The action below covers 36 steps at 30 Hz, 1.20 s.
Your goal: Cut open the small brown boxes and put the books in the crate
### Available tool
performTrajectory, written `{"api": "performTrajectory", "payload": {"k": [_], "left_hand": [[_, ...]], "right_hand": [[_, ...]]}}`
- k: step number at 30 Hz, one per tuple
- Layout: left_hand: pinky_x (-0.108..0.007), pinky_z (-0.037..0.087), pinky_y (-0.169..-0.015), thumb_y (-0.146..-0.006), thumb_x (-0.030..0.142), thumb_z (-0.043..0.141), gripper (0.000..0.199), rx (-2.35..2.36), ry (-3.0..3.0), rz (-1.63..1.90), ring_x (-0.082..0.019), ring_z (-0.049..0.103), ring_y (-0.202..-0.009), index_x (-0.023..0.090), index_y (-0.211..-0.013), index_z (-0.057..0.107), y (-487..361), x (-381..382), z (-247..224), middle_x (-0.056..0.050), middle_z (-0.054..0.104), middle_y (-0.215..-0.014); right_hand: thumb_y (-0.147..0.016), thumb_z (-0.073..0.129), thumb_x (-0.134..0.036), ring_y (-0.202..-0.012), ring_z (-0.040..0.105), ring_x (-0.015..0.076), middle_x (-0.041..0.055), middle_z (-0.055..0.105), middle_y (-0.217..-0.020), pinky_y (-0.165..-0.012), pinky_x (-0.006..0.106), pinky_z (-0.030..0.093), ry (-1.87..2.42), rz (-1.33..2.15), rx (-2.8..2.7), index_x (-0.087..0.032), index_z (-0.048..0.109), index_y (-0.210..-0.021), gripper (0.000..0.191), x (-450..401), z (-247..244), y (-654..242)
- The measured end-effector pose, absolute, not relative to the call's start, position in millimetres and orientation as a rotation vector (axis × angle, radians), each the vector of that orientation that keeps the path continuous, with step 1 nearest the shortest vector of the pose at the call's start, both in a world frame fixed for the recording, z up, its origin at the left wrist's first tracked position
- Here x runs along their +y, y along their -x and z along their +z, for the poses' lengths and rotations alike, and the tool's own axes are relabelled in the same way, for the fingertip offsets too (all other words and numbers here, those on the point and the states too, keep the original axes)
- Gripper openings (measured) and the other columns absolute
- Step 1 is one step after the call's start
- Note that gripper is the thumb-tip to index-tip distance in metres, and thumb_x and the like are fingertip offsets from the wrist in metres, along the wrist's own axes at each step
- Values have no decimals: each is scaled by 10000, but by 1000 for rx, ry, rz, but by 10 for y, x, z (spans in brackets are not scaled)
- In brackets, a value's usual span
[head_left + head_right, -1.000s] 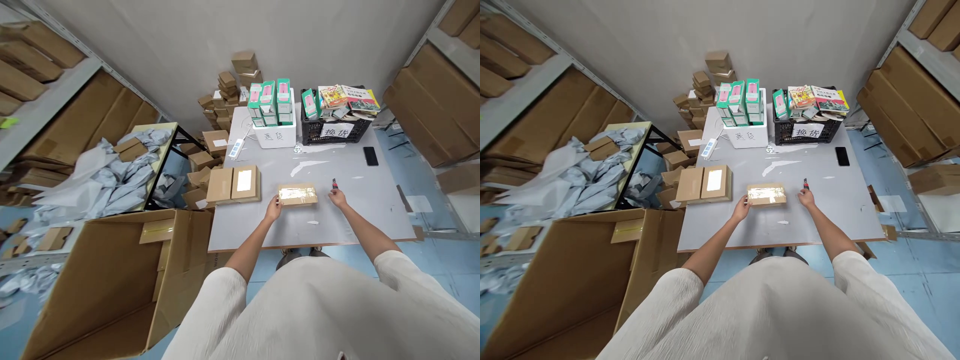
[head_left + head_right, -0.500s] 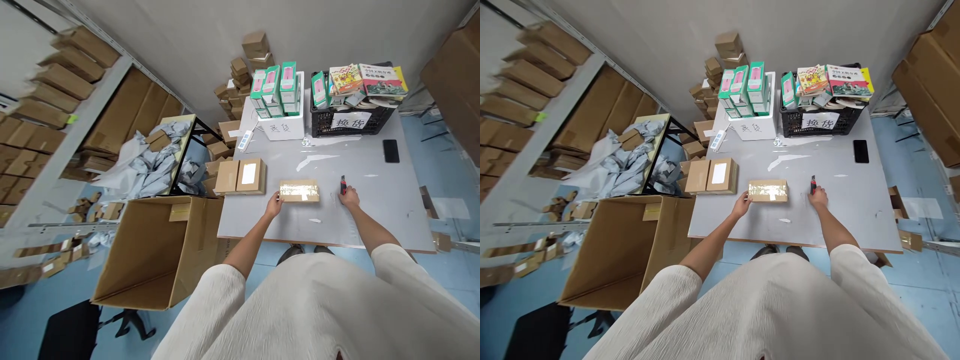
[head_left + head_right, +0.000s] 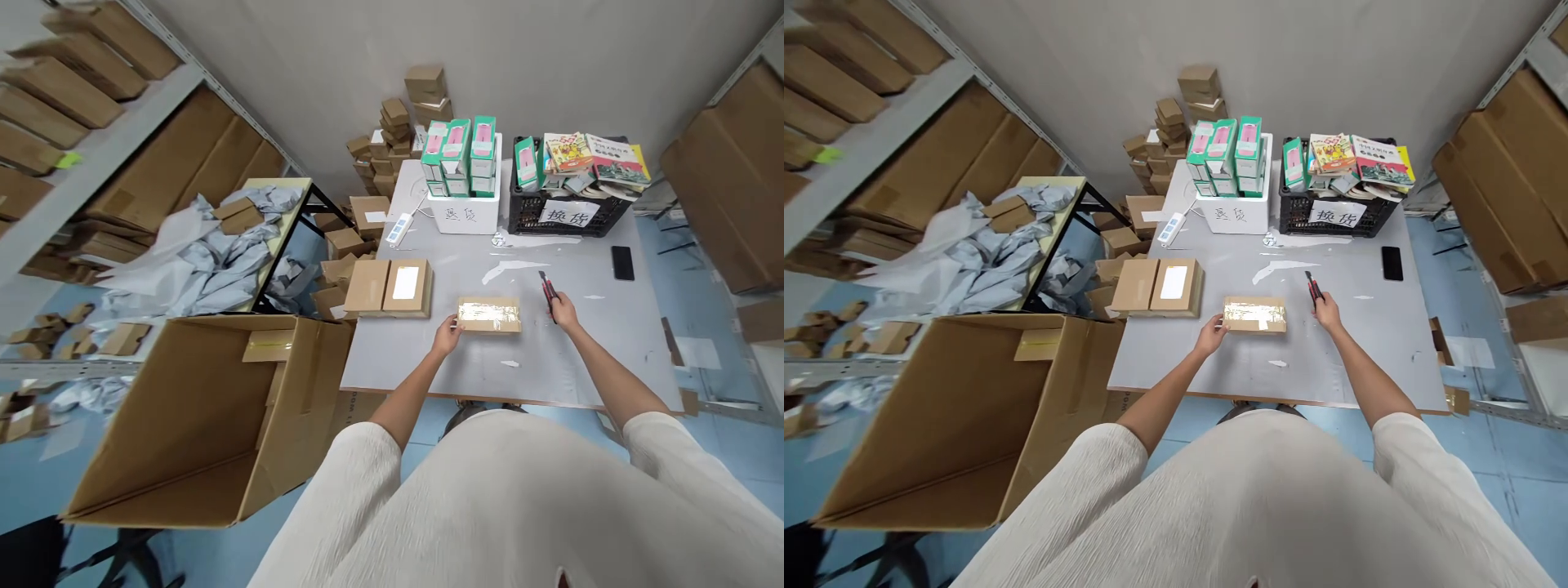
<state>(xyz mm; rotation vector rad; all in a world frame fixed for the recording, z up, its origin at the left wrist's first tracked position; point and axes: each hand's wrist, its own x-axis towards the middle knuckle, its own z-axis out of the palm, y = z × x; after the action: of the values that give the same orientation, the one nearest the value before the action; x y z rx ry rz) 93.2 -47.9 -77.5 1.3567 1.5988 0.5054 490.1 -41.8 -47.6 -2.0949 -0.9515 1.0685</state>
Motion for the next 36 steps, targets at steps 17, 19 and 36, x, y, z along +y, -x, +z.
{"api": "performTrajectory", "payload": {"k": [17, 19, 36], "left_hand": [[-341, 564, -997, -997, 377, 733, 341, 1631, -1266, 610, -254, 763, -1111, 202, -1290, 737, -1198, -192, -775, -106, 807, -1234], [-348, 566, -997, -978, 339, 753, 325, 1626, -1297, 595, -258, 763, -1101, 200, -1272, 748, -1188, -185, -776, -102, 811, -1221], [-311, 589, -948, -923, 242, 791, 365, 1554, -1227, 647, -220, 788, -1025, 206, -1284, 750, -1128, -292, -815, -62, 816, -1189]], "right_hand": [[-1055, 534, -352, -1153, 693, 302, 90, 789, -1307, -916, 354, 510, 1896, 715, -2389, -263, 796, -1287, 361, -270, 359, -3565], [-1054, 536, -351, -1130, 697, 301, 93, 793, -1276, -910, 355, 507, 1928, 675, -2414, -267, 800, -1275, 355, -262, 369, -3545], [-1079, 535, -327, -1184, 701, 296, 86, 774, -1335, -961, 351, 493, 1995, 644, -2592, -284, 784, -1319, 348, -280, 466, -3316]]}}
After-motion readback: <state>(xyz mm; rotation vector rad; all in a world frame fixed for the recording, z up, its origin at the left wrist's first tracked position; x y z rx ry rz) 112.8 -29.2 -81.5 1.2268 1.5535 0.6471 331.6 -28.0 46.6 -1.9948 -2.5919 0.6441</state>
